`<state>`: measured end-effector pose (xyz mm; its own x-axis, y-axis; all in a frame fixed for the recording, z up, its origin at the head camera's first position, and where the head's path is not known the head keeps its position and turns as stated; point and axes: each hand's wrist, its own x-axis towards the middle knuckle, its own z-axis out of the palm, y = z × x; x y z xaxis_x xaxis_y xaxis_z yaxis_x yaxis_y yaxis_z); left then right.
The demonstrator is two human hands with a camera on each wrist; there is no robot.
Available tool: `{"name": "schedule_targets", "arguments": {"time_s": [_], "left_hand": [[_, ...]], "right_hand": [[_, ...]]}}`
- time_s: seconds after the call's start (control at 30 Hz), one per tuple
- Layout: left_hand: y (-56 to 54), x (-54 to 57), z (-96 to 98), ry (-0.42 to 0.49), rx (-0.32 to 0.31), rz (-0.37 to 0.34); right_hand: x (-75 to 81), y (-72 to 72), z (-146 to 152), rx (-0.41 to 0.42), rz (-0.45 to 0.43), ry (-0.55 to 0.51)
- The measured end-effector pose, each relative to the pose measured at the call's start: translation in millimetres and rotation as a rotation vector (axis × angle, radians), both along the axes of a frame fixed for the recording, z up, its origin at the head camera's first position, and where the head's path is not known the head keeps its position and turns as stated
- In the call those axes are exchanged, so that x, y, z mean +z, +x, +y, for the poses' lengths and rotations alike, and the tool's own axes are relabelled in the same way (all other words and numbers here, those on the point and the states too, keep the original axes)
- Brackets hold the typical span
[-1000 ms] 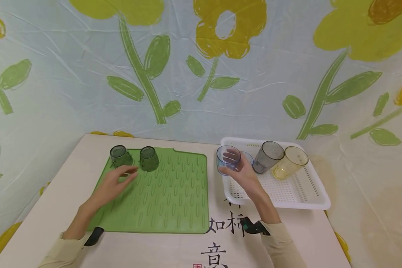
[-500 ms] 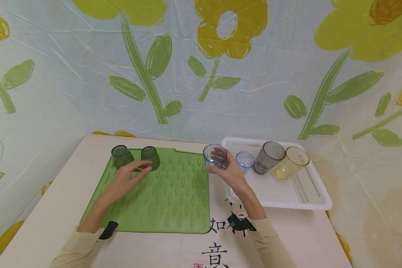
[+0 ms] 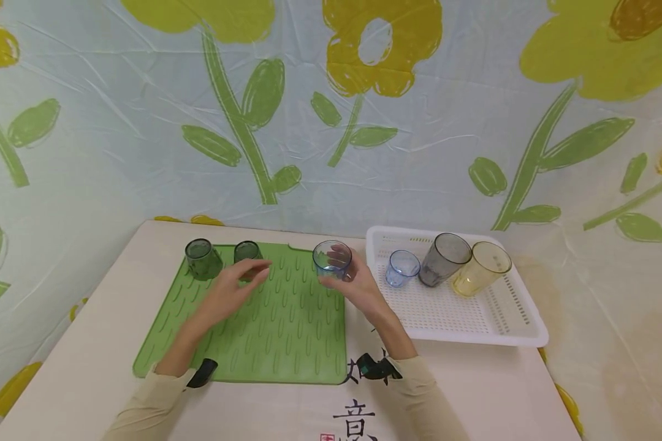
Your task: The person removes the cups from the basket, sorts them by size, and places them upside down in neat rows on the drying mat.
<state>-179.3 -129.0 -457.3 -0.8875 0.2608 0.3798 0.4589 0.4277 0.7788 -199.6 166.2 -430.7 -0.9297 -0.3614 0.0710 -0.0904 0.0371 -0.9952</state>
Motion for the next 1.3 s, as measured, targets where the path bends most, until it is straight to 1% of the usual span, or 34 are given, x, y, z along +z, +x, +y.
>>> {"name": "schedule_targets", "arguments": {"time_s": [0.17,0.27,0.33,0.43,0.57,0.67,0.83,1.0,1.1,1.13,1.23,1.3], "left_hand": [[0.1,4.3,11.2,0.053,-0.012,-0.059],[0.1,6.6,18.9,0.089,-0.019,-0.108],[-0.5,7.0,24.2,0.101,-0.017,-0.128],[-1.0,8.2,32.4,0.111,-0.012,-0.144],[0.3,10.5,41.7,0.134,-0.008,-0.141],[1.6,12.0,47.2,0.157,0.008,-0.165],[2.2,12.9,54.9,0.144,0.043,-0.205],[2.8,13.9,61.7,0.114,0.046,-0.219],[2.9,13.4,63.8,0.092,0.054,-0.215],[2.7,12.9,64.1,0.082,0.059,-0.203],[3.1,12.6,64.8,0.041,0.068,-0.14],[3.4,12.3,65.1,0.019,0.069,-0.097]], "right_hand": [[-3.5,0.0,-11.8,0.026,0.012,0.008],[-5.6,-0.4,-18.7,0.029,0.027,0.004],[-7.0,-0.6,-23.1,0.033,0.032,-0.001],[-9.6,-0.6,-29.9,0.045,0.029,-0.008],[-14.2,-1.0,-37.8,0.059,0.02,-0.008],[-16.3,-0.4,-43.3,0.06,0.012,-0.006],[-19.9,0.5,-49.3,0.084,0.011,0.015],[-24.7,1.1,-52.2,0.102,0.017,0.057],[-25.5,1.7,-55.3,0.106,0.015,0.077],[-25.8,2.0,-56.0,0.109,0.009,0.083],[-26.4,3.5,-57.3,0.121,-0.013,0.087],[-28.2,3.8,-57.1,0.137,-0.031,0.073]]}}
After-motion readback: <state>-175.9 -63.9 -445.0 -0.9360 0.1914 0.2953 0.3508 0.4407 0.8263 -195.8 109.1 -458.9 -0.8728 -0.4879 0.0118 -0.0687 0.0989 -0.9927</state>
